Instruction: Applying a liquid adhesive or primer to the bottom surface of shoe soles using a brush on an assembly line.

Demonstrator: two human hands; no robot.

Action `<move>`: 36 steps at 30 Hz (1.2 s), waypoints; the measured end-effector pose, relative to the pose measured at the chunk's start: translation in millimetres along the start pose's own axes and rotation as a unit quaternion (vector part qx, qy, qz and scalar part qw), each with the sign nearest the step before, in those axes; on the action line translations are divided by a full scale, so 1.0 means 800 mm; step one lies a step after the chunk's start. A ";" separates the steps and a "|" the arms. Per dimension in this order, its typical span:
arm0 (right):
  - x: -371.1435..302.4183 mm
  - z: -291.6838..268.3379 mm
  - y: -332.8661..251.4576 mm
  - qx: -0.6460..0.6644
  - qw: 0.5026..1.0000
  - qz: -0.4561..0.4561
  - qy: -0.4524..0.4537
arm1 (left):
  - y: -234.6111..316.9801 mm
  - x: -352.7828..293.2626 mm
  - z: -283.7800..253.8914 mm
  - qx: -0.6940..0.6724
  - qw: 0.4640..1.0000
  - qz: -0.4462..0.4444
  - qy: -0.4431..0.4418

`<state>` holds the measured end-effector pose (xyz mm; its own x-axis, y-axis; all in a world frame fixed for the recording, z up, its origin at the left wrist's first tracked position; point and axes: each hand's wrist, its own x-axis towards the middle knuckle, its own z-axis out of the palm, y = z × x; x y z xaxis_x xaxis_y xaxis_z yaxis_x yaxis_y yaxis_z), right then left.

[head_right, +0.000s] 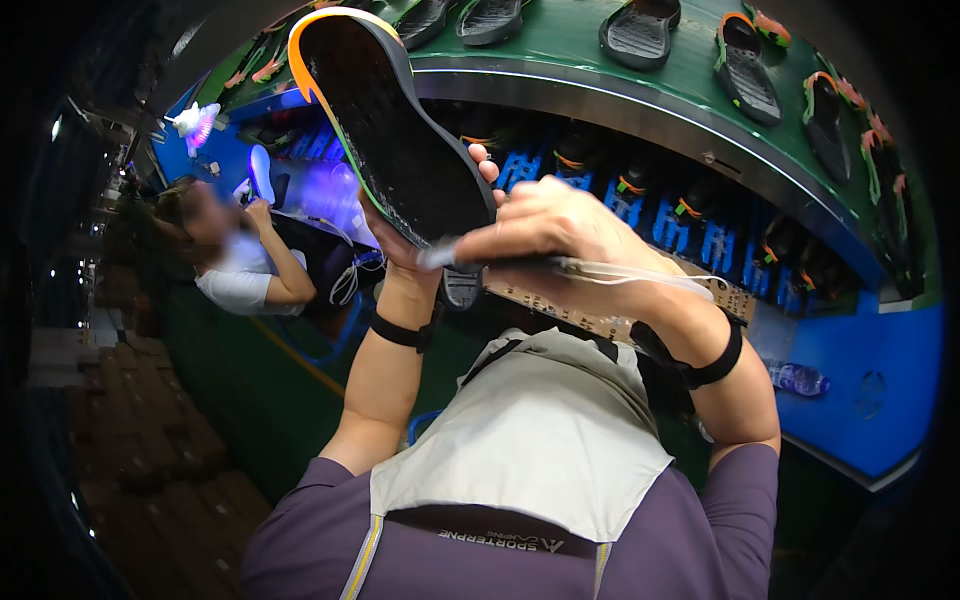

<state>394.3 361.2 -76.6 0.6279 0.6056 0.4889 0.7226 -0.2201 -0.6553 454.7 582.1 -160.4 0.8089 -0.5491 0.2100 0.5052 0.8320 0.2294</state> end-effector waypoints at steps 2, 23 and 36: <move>-0.001 -0.003 0.003 -0.067 0.996 -0.023 -0.049 | 0.008 0.008 0.000 0.063 0.997 -0.012 -0.050; -0.009 -0.013 0.002 -0.010 0.988 -0.002 -0.152 | 0.052 0.045 0.000 0.291 0.943 -0.157 0.030; -0.006 -0.017 0.006 -0.141 0.975 0.044 -0.165 | 0.051 0.069 0.044 0.404 0.865 -0.286 0.082</move>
<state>399.0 347.2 -74.4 0.5974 0.7778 0.1954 0.7500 -0.4557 -0.4794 509.4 583.3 -105.9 0.5604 -0.7795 -0.2799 0.5157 0.0639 0.8544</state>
